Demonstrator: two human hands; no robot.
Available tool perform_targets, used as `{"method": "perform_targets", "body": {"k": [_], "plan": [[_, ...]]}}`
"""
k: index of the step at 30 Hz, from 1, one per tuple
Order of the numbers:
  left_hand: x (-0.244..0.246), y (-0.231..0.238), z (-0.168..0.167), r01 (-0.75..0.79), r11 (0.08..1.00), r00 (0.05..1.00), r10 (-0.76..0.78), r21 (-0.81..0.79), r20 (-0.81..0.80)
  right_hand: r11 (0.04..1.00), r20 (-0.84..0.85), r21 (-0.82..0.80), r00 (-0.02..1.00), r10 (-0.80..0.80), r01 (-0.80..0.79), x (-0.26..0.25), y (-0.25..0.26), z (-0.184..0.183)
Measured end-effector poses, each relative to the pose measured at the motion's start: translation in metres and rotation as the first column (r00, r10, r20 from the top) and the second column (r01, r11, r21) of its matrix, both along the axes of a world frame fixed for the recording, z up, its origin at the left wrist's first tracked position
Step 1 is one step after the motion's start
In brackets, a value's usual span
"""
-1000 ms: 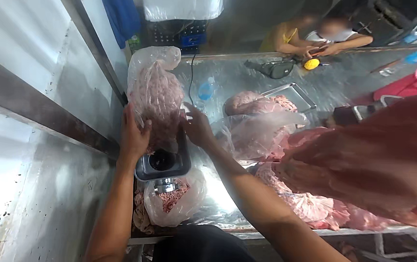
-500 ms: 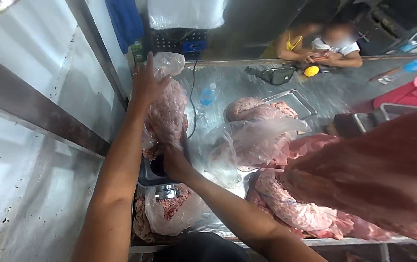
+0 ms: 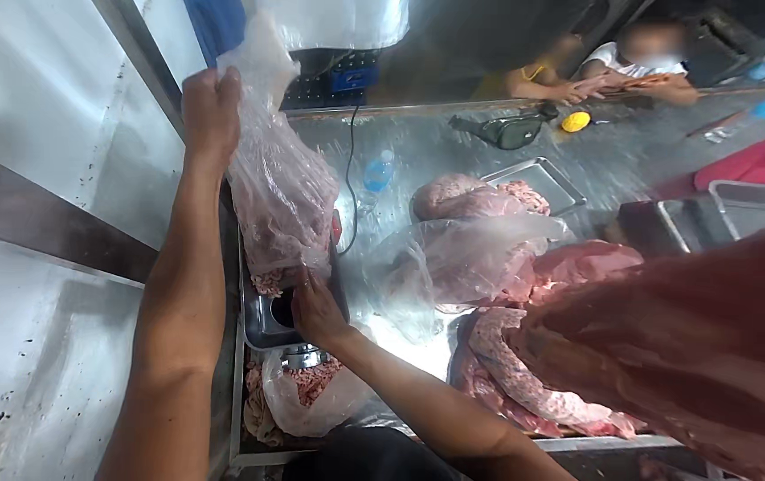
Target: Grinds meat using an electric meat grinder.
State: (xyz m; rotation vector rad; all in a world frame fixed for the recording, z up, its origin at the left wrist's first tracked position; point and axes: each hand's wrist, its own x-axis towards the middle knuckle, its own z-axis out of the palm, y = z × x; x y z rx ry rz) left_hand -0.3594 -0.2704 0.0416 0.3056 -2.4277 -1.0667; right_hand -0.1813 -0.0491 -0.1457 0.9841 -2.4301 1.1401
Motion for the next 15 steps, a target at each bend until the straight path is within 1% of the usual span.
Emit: {"method": "perform_targets", "body": {"k": [2, 3, 4, 5, 6, 7, 8, 9, 10, 11, 12, 13, 14, 15], "plan": [[0.008, -0.004, -0.001, 0.097, 0.994, 0.995, -0.095, -0.040, 0.040, 1.000, -0.052, -0.011, 0.999, 0.000, 0.000, -0.002, 0.001, -0.003], [0.014, -0.005, 0.005, 0.104, 0.993, 0.994, -0.104, -0.056, 0.016, 1.000, -0.079, -0.011, 0.997, 0.000, -0.001, -0.003, 0.002, -0.003], [0.020, -0.006, 0.011, 0.097, 0.994, 0.992, -0.101, -0.045, -0.081, 1.000, -0.105, -0.009, 0.995, 0.001, -0.002, -0.005, 0.004, -0.002], [0.020, -0.006, 0.014, 0.089, 0.996, 0.974, -0.089, -0.010, -0.207, 1.000, -0.124, -0.002, 0.992, 0.002, -0.002, -0.008, 0.005, -0.001], [0.017, -0.005, 0.013, 0.091, 0.995, 0.951, -0.076, 0.037, -0.299, 1.000, -0.132, 0.007, 0.991, 0.008, -0.007, -0.009, 0.007, -0.001], [0.012, -0.003, 0.008, 0.087, 0.995, 0.943, -0.063, 0.058, -0.325, 0.999, -0.124, 0.026, 0.992, 0.028, -0.025, -0.008, 0.009, -0.003], [0.008, -0.001, 0.000, 0.075, 0.997, 0.957, -0.065, 0.027, -0.284, 0.997, -0.119, 0.060, 0.992, 0.048, -0.041, -0.006, 0.011, -0.005], [0.004, -0.001, 0.001, 0.075, 0.997, 0.977, -0.077, -0.016, -0.201, 0.995, -0.124, 0.089, 0.990, 0.066, -0.055, -0.008, 0.013, -0.005], [0.002, -0.003, 0.008, 0.074, 0.997, 0.982, -0.076, -0.020, -0.175, 0.992, -0.136, 0.108, 0.988, 0.077, -0.062, -0.010, 0.014, -0.003], [0.005, -0.005, 0.017, 0.071, 0.997, 0.974, -0.065, 0.021, -0.216, 0.990, -0.141, 0.122, 0.987, 0.081, -0.064, -0.016, 0.015, 0.001], [0.006, -0.007, 0.024, 0.090, 0.992, 0.946, -0.058, 0.086, -0.319, 0.989, -0.125, 0.133, 0.989, 0.079, -0.062, -0.022, 0.015, 0.005], [0.008, -0.008, 0.023, 0.129, 0.978, 0.911, -0.051, 0.165, -0.409, 0.988, -0.087, 0.145, 0.993, 0.074, -0.061, -0.023, 0.017, 0.005], [0.014, -0.007, 0.011, 0.144, 0.964, 0.902, -0.035, 0.224, -0.431, 0.985, -0.060, 0.163, 0.996, 0.064, -0.054, -0.021, 0.020, 0.003], [0.023, -0.009, 0.001, 0.135, 0.959, 0.928, -0.035, 0.248, -0.371, 0.983, -0.056, 0.179, 0.997, 0.058, -0.047, -0.023, 0.021, 0.001]]}}
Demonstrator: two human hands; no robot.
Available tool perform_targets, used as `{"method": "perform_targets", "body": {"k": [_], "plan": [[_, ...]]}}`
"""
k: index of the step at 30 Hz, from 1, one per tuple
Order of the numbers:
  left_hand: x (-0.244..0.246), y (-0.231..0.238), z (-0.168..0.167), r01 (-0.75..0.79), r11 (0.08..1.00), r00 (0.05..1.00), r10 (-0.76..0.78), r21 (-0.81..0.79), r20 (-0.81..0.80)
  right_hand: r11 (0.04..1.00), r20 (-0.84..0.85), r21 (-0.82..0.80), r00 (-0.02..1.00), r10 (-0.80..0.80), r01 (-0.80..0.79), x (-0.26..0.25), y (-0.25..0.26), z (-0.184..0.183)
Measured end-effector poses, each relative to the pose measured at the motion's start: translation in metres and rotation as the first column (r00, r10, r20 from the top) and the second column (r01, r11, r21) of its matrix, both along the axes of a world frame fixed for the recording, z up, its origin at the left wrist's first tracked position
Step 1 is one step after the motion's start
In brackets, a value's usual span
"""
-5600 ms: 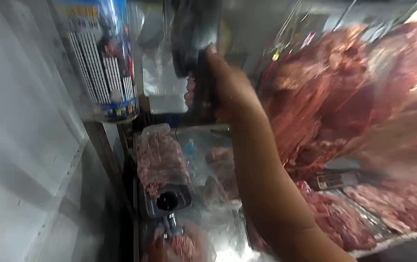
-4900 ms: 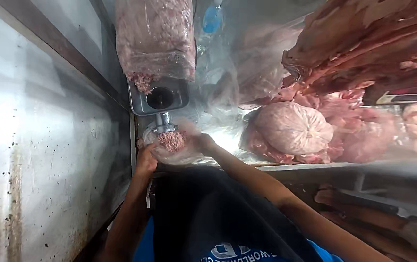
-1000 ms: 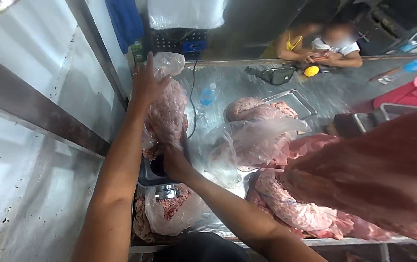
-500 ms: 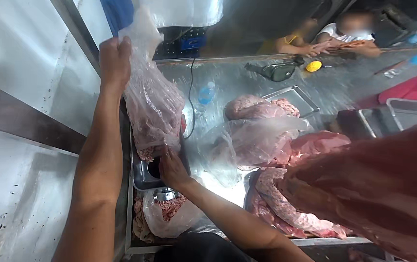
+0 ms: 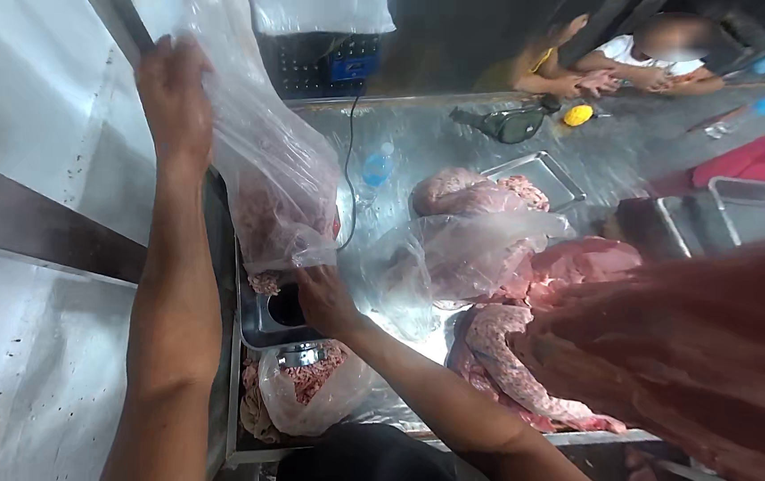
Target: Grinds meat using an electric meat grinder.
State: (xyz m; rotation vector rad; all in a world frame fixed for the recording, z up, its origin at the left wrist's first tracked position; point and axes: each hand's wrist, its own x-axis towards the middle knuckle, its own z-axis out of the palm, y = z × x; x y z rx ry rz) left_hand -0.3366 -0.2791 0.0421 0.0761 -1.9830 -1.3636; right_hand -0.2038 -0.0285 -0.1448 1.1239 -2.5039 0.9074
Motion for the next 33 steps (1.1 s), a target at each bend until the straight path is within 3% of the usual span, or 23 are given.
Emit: {"method": "perform_targets", "body": {"k": [4, 6, 9, 11, 13, 14, 19, 22, 23, 26, 29, 31, 33], "plan": [[0.030, -0.014, 0.000, 0.132, 0.990, 0.928, -0.103, -0.058, 0.358, 1.000, -0.039, 0.021, 0.999, -0.005, 0.006, -0.002, -0.002, 0.000], [0.045, -0.004, 0.016, 0.251, 0.966, 0.806, -0.172, -0.063, 0.567, 0.999, -0.036, 0.032, 0.999, 0.008, -0.007, 0.000, -0.004, 0.000], [0.034, 0.020, 0.023, 0.272, 0.932, 0.655, 0.003, -0.240, 0.755, 0.999, -0.092, -0.009, 0.995, 0.035, -0.036, 0.004, -0.006, -0.003], [0.020, 0.019, 0.025, 0.167, 0.912, 0.732, 0.139, -0.374, 0.667, 0.998, -0.134, -0.034, 0.990, 0.050, -0.055, 0.006, -0.006, -0.004], [0.015, 0.011, 0.050, -0.108, 0.943, 0.872, 0.242, -0.315, 0.425, 0.998, -0.152, -0.029, 0.987, 0.059, -0.064, 0.003, -0.005, -0.006], [0.012, 0.011, 0.060, -0.165, 0.951, 0.918, 0.245, -0.263, 0.313, 0.999, -0.147, -0.006, 0.988, 0.052, -0.053, 0.005, -0.005, -0.009], [-0.001, 0.026, 0.057, -0.066, 0.983, 0.984, 0.093, -0.172, 0.154, 0.983, -0.163, 0.181, 0.986, 0.034, -0.004, -0.002, -0.018, 0.001], [0.014, 0.031, 0.047, 0.058, 0.985, 0.996, -0.045, -0.161, 0.081, 0.959, 0.071, 0.281, 0.996, -0.044, 0.022, -0.021, -0.023, 0.032], [0.022, 0.032, 0.044, 0.091, 0.975, 0.991, -0.068, -0.202, 0.118, 0.952, 0.089, 0.304, 0.995, -0.054, 0.024, -0.032, -0.024, 0.040], [0.047, 0.042, 0.019, 0.207, 0.916, 0.903, -0.044, -0.343, 0.427, 0.950, 0.049, 0.306, 0.996, -0.072, 0.054, -0.048, -0.028, 0.049], [0.040, 0.052, -0.024, 0.239, 0.878, 0.779, 0.082, -0.414, 0.622, 0.970, -0.058, 0.230, 0.996, -0.071, 0.083, -0.036, -0.030, 0.028], [0.029, 0.057, -0.039, 0.259, 0.831, 0.733, 0.164, -0.493, 0.661, 0.985, -0.168, 0.171, 0.986, 0.005, 0.024, -0.025, -0.029, 0.008], [0.019, 0.062, -0.038, 0.204, 0.811, 0.775, 0.209, -0.549, 0.597, 0.991, -0.245, 0.136, 0.969, 0.042, -0.008, -0.022, -0.031, 0.001]]}}
